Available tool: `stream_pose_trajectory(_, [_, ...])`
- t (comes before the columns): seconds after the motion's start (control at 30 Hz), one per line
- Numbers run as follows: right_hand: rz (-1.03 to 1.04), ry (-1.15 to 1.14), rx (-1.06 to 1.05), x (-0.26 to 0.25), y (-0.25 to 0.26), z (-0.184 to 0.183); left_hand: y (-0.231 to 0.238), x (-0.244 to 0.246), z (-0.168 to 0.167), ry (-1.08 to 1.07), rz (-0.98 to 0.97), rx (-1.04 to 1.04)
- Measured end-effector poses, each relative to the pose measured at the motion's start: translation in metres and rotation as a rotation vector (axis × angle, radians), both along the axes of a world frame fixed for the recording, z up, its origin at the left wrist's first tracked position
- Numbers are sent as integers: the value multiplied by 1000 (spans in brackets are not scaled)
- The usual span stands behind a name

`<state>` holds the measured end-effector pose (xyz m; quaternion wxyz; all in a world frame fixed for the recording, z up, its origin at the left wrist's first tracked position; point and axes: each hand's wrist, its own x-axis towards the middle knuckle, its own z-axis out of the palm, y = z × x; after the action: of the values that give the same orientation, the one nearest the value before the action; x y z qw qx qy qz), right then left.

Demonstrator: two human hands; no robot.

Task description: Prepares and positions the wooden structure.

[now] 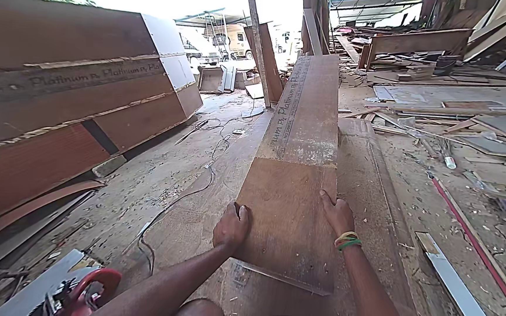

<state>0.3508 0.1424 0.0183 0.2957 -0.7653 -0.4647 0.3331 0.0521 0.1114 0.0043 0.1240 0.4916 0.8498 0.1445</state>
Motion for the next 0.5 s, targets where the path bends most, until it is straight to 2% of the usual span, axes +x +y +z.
stream_pose_trajectory(0.5, [4, -5, 0, 1, 0, 0, 2, 1, -2, 19, 6, -2])
